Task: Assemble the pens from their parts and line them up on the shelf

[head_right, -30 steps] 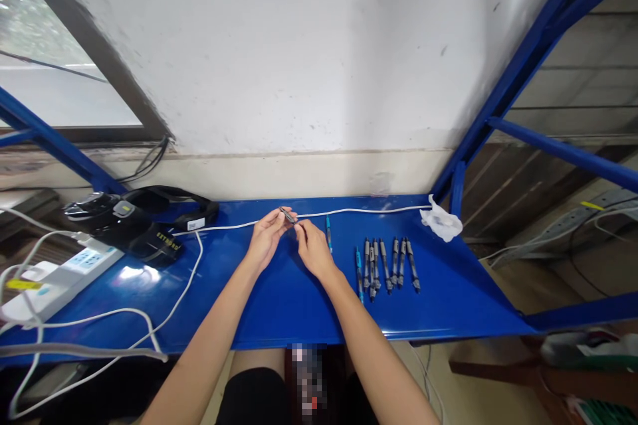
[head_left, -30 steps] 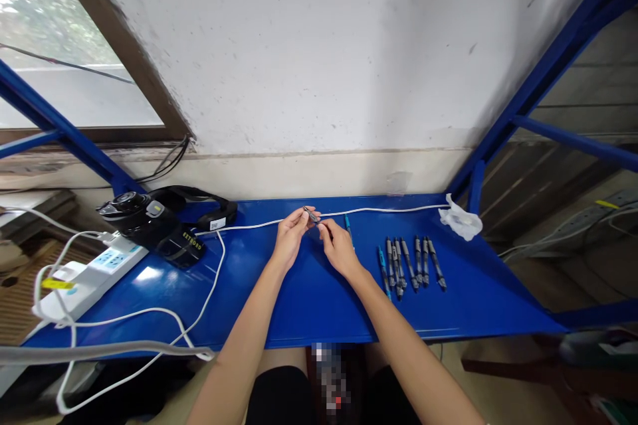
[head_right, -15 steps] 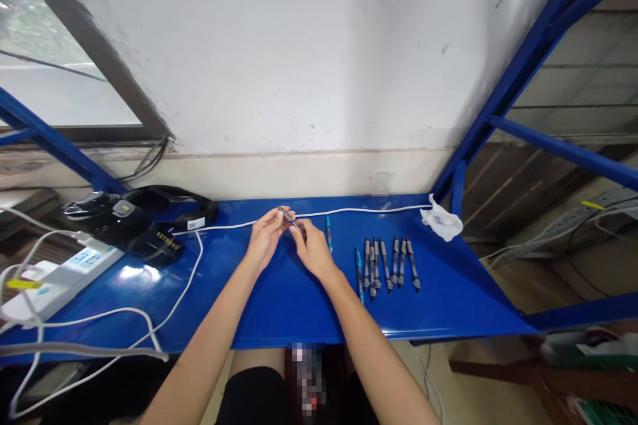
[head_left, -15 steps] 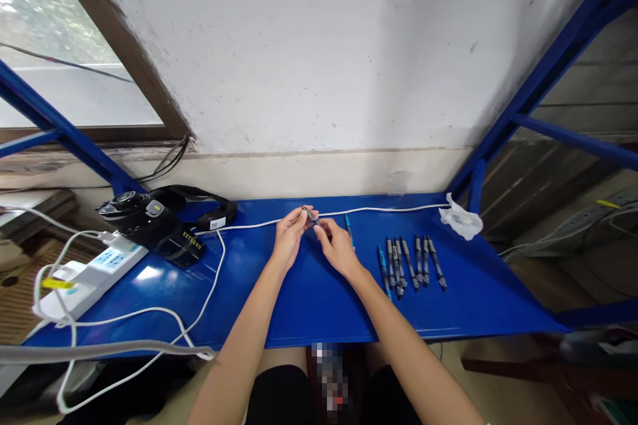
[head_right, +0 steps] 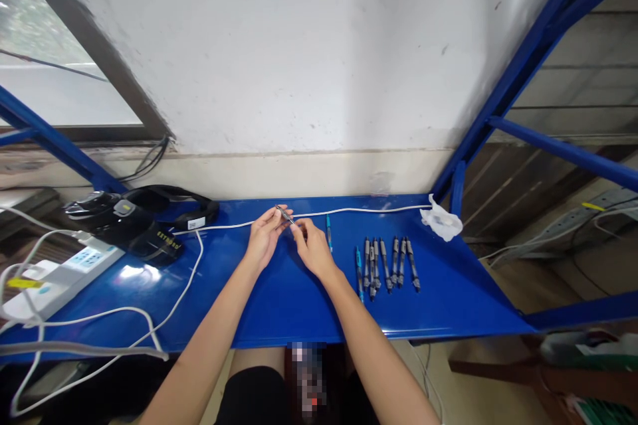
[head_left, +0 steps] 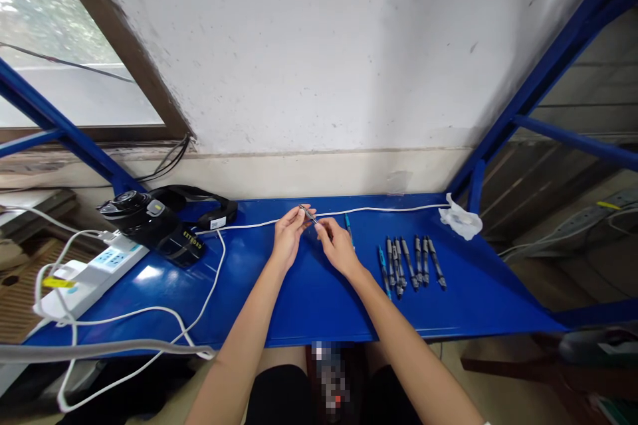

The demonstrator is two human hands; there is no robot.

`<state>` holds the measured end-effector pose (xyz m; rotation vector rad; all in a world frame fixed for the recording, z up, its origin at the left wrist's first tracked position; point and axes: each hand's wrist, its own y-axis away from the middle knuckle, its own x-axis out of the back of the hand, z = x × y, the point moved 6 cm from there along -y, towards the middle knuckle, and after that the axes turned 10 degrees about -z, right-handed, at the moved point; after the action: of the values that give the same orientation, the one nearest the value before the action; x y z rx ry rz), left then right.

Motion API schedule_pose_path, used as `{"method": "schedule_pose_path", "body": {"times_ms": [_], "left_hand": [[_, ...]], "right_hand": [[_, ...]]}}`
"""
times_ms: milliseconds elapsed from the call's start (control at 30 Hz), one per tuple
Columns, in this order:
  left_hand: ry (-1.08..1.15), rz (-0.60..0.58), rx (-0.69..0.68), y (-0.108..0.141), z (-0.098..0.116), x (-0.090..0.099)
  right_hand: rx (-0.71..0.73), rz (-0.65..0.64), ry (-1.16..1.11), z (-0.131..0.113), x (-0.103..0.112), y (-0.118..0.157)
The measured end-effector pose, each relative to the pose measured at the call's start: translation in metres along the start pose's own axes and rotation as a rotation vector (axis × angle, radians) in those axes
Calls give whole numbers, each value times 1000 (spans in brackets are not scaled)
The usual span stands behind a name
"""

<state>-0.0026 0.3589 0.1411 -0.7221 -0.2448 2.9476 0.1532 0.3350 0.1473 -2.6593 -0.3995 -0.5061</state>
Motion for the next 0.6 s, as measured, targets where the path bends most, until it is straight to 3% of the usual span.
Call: {"method": "schedule_pose_path", "body": {"times_ms": [433,600], "left_hand": [[12,37,-15,-1,0,4],[37,-11,-25,-2,0,1]], "right_hand": [[-25,-9,-63,1,-1,0],[-151,-73,-336,14,-10,-3]]}}
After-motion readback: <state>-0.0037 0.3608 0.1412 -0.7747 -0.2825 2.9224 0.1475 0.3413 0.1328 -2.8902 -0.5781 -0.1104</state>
